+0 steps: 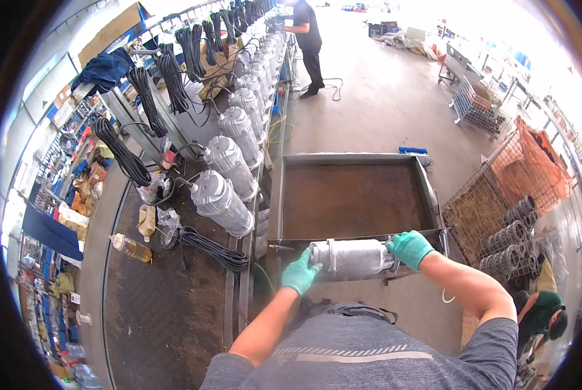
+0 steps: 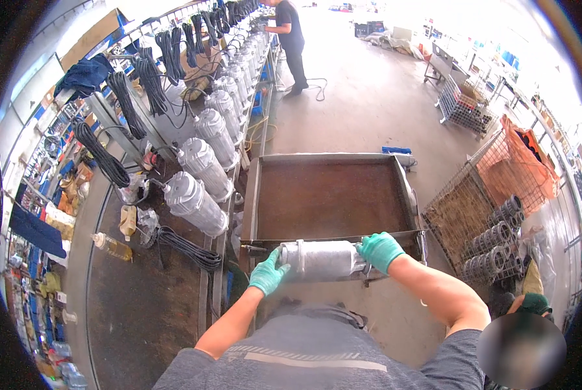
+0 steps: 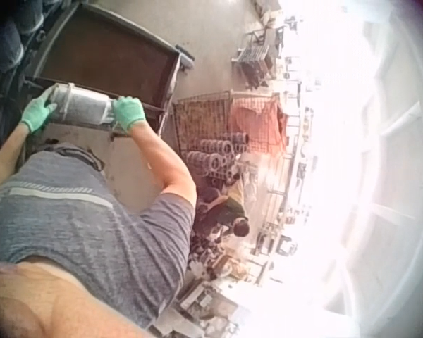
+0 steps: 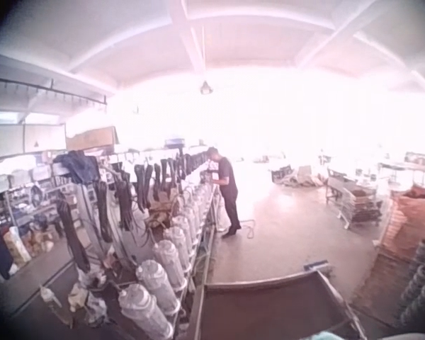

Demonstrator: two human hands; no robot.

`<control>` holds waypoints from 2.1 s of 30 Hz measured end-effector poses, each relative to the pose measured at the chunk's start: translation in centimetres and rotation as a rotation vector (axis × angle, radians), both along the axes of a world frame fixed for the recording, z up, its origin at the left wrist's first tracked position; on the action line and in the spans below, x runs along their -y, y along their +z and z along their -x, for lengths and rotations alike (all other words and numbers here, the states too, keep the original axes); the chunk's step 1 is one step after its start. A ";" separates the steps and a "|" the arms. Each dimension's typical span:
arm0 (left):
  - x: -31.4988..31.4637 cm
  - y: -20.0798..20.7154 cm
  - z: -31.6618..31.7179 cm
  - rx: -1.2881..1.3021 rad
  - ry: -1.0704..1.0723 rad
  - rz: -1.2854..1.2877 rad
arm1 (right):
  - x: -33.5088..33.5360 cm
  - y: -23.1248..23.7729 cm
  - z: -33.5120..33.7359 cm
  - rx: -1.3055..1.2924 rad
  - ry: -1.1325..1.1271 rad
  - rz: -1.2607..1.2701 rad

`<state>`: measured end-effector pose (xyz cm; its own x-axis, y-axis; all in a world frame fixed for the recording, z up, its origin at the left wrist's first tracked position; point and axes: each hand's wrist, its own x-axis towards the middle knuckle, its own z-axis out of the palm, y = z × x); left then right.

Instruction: The person, wearing green gloves, places a silver metal pump housing into a tank of water to check for leaks, rotates it while submerged, removes it, and then retrieves a bundle of black wires from a nearby table.

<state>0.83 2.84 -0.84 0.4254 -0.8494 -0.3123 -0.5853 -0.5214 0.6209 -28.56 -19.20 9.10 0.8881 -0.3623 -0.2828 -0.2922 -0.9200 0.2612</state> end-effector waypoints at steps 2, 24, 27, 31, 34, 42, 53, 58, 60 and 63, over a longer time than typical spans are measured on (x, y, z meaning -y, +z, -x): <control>0.1 1.1 0.1 -0.009 -0.004 -0.040 | 0.0 1.4 0.2 0.063 0.090 -0.038; -0.4 -0.1 0.4 0.019 0.012 0.002 | 0.3 3.1 -2.1 -0.223 -0.280 -0.240; -0.3 0.8 0.9 0.017 0.003 -0.021 | 0.1 0.8 -1.4 -0.170 -0.087 -0.067; 0.5 0.5 0.6 0.030 -0.026 -0.048 | 0.6 -2.4 0.4 0.039 -0.164 0.029; 0.0 -0.4 0.3 0.039 0.008 0.068 | -0.1 1.6 -0.7 0.057 -0.395 -0.090; 0.8 -0.2 0.2 0.071 -0.044 0.045 | 1.9 -0.8 -1.4 -0.088 -0.462 -0.220; 0.4 0.5 0.6 0.065 -0.021 -0.023 | 1.7 1.4 0.1 -0.140 -0.090 -0.381; 0.2 -0.3 0.5 0.088 -0.024 0.006 | 0.2 4.1 -1.4 0.015 -0.487 -0.364; 0.4 -0.4 0.5 0.088 -0.027 0.021 | 0.8 3.0 -1.3 -0.131 -0.470 -0.255; 0.2 -0.9 0.4 0.105 -0.029 0.044 | 0.5 1.7 -0.7 -0.029 -0.448 -0.209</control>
